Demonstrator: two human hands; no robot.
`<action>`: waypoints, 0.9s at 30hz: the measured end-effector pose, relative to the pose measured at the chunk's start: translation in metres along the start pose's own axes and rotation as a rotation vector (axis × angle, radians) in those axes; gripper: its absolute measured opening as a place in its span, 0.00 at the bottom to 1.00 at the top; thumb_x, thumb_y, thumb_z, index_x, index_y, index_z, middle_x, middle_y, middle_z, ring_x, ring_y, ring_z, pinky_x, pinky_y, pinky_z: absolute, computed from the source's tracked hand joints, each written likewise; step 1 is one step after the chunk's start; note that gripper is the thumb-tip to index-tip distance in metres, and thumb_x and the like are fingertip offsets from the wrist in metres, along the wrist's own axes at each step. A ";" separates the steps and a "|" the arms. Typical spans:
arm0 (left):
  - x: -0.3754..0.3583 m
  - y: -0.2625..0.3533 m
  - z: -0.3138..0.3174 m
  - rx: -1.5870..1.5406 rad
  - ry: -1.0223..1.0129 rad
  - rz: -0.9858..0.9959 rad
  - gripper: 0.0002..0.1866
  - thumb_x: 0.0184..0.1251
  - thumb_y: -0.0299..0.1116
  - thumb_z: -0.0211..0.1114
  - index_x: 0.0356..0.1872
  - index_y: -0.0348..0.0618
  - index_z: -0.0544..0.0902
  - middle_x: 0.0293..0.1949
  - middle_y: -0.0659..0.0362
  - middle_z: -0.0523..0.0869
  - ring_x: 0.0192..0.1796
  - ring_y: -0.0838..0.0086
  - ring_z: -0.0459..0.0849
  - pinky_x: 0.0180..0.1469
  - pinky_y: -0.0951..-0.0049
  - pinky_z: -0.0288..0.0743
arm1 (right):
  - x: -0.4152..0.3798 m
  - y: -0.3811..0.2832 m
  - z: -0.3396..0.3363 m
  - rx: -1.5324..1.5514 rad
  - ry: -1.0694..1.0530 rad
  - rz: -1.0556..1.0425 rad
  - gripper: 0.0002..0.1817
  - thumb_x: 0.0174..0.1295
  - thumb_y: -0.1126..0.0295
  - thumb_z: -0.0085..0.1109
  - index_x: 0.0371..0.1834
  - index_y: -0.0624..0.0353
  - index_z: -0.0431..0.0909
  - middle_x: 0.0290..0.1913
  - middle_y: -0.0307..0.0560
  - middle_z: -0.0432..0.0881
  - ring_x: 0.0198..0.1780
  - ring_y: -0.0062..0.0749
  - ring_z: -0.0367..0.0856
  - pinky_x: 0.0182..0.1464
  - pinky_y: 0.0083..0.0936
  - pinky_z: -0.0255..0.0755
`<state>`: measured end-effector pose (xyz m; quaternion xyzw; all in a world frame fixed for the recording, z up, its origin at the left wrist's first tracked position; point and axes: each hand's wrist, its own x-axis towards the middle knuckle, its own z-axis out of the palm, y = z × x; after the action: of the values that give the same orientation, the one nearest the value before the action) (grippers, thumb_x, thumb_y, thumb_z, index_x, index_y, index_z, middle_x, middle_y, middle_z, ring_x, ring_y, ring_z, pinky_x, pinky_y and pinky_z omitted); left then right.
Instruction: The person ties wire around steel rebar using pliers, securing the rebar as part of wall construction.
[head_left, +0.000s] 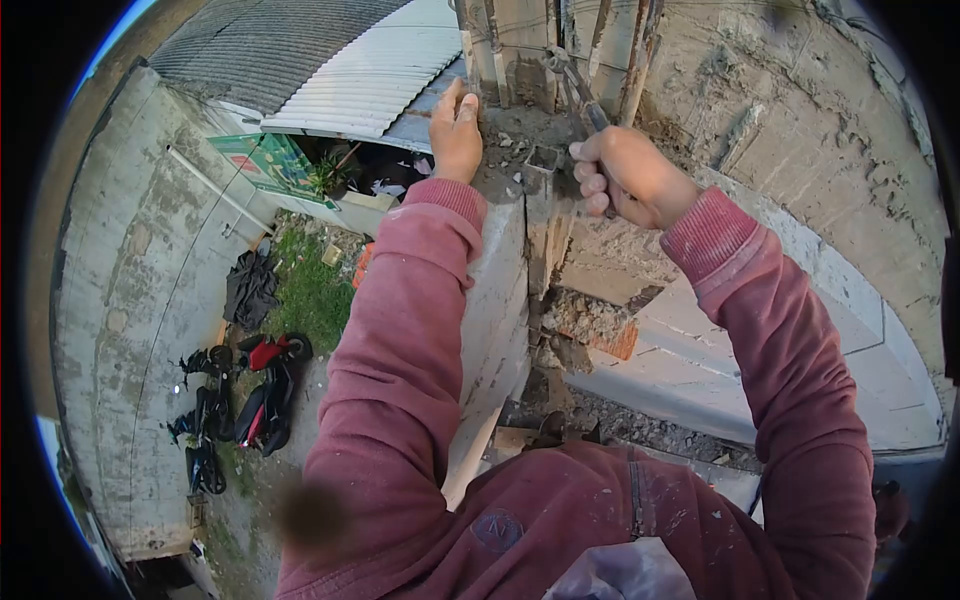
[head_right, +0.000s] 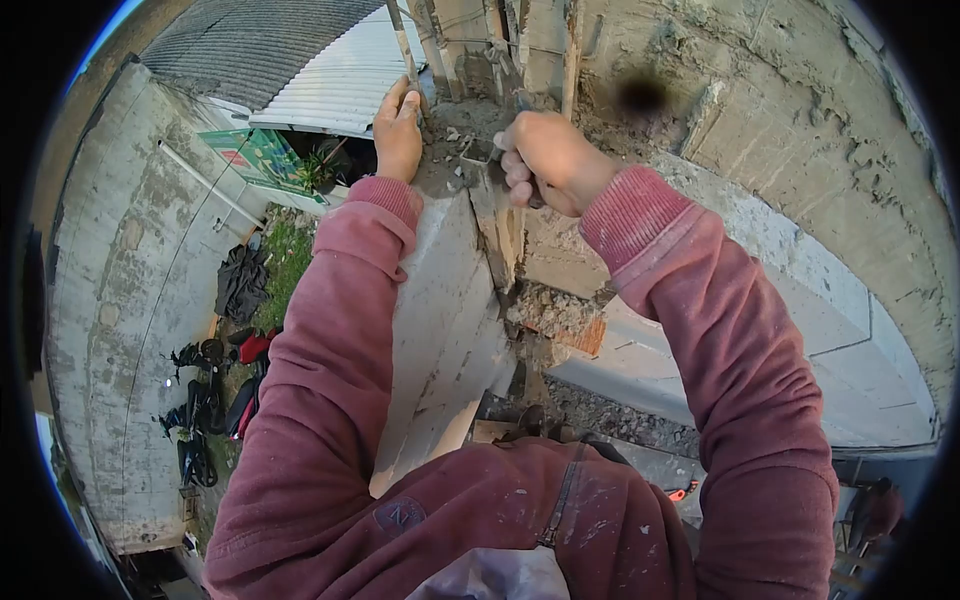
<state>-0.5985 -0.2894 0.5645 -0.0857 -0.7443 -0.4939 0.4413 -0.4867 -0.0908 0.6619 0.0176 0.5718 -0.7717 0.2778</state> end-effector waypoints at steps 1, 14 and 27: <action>0.003 -0.002 0.004 -0.047 0.030 -0.012 0.15 0.71 0.32 0.51 0.51 0.36 0.78 0.47 0.51 0.83 0.44 0.68 0.80 0.52 0.71 0.69 | 0.002 0.002 -0.003 -0.282 0.124 -0.038 0.06 0.59 0.75 0.45 0.25 0.55 0.63 0.19 0.33 0.60 0.17 0.20 0.59 0.18 0.21 0.55; 0.010 0.008 0.009 -0.402 -0.157 -0.329 0.16 0.74 0.35 0.44 0.38 0.37 0.78 0.20 0.59 0.79 0.23 0.76 0.77 0.29 0.74 0.71 | 0.048 0.011 0.050 0.892 -0.563 -0.078 0.08 0.63 0.71 0.48 0.28 0.56 0.62 0.19 0.33 0.59 0.20 0.21 0.58 0.25 0.19 0.56; 0.007 0.011 0.012 -0.333 -0.137 -0.417 0.22 0.76 0.43 0.41 0.31 0.39 0.79 0.21 0.62 0.76 0.25 0.78 0.75 0.32 0.76 0.68 | -0.193 0.091 -0.049 -0.358 0.230 -0.322 0.26 0.64 0.61 0.55 0.58 0.69 0.65 0.38 0.47 0.77 0.38 0.27 0.75 0.44 0.25 0.69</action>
<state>-0.6031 -0.2768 0.5750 -0.0351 -0.6826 -0.6826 0.2586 -0.2973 0.0140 0.6324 -0.0353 0.7225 -0.6854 0.0834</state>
